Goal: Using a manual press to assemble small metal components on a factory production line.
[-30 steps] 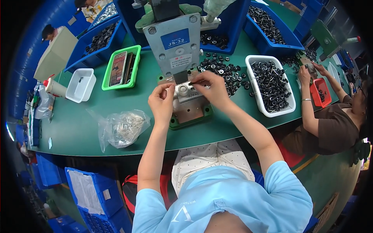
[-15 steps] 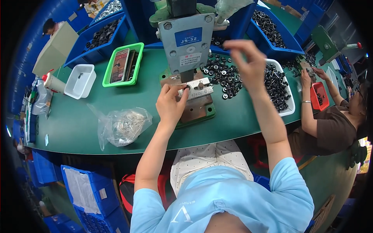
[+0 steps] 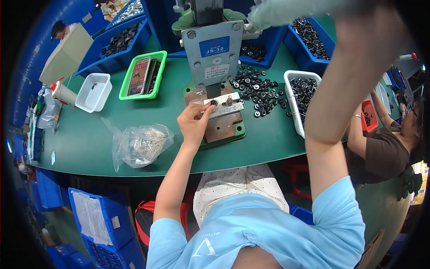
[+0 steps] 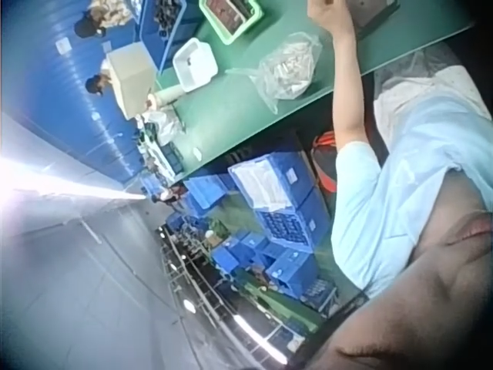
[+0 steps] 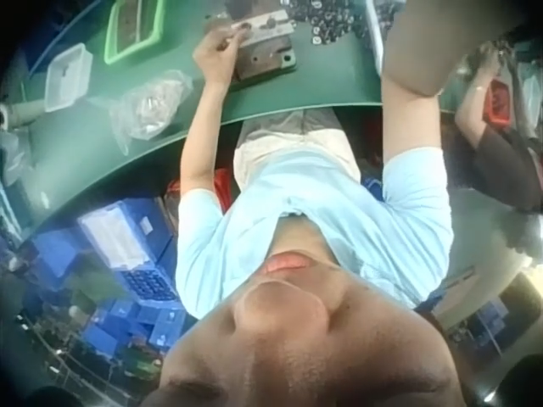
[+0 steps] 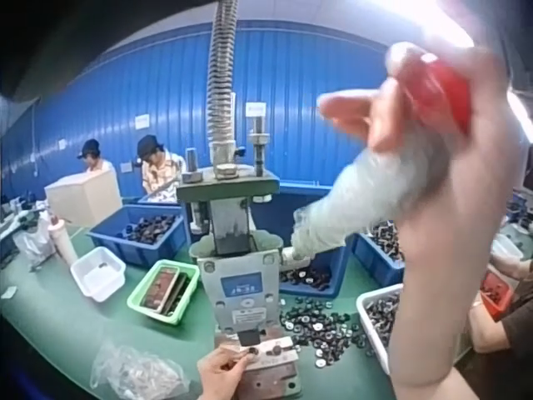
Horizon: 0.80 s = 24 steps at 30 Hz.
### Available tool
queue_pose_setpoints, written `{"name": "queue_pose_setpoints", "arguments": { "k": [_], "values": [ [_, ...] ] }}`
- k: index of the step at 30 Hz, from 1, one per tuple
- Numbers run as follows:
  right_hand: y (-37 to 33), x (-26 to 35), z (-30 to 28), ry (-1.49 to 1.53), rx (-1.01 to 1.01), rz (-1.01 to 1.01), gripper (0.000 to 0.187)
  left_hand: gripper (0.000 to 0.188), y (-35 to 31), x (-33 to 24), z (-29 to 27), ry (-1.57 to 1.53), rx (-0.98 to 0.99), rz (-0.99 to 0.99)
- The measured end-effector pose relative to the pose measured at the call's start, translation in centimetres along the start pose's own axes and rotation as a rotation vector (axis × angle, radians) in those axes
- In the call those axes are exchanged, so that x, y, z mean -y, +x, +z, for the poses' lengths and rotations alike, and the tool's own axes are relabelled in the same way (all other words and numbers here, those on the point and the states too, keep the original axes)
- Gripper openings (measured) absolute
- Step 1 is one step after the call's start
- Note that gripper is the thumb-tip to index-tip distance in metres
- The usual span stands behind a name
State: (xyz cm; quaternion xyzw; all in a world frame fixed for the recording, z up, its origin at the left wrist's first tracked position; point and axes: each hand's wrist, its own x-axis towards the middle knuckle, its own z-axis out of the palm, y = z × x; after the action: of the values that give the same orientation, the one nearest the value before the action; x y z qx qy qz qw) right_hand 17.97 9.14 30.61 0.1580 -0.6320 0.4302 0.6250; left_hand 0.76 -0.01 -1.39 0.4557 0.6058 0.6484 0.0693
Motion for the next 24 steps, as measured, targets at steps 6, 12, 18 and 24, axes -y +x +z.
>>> {"name": "queue_pose_setpoints", "arguments": {
  "k": [6, 12, 18, 24],
  "values": [
    [-10.4, 3.5, -2.5, -0.009, 0.381, 0.152, 0.015, 0.011, -0.2, 1.4, -1.8, -0.132, -0.155, -0.218],
    [-17.5, 2.5, -1.8, -0.055, 0.103, -0.023, 0.022, 0.015, 1.8, 0.2, -2.8, -0.191, -0.083, -0.307],
    [-15.8, 2.6, -3.4, -0.132, 0.348, 0.016, 0.02, 0.016, 3.9, -1.1, -2.0, -0.263, 0.085, -0.393],
    [-4.8, 1.3, -3.3, -0.004, 0.365, 0.043, 0.028, 0.017, 5.0, -1.0, -1.2, -0.347, -0.064, -0.367]
  ]
}}
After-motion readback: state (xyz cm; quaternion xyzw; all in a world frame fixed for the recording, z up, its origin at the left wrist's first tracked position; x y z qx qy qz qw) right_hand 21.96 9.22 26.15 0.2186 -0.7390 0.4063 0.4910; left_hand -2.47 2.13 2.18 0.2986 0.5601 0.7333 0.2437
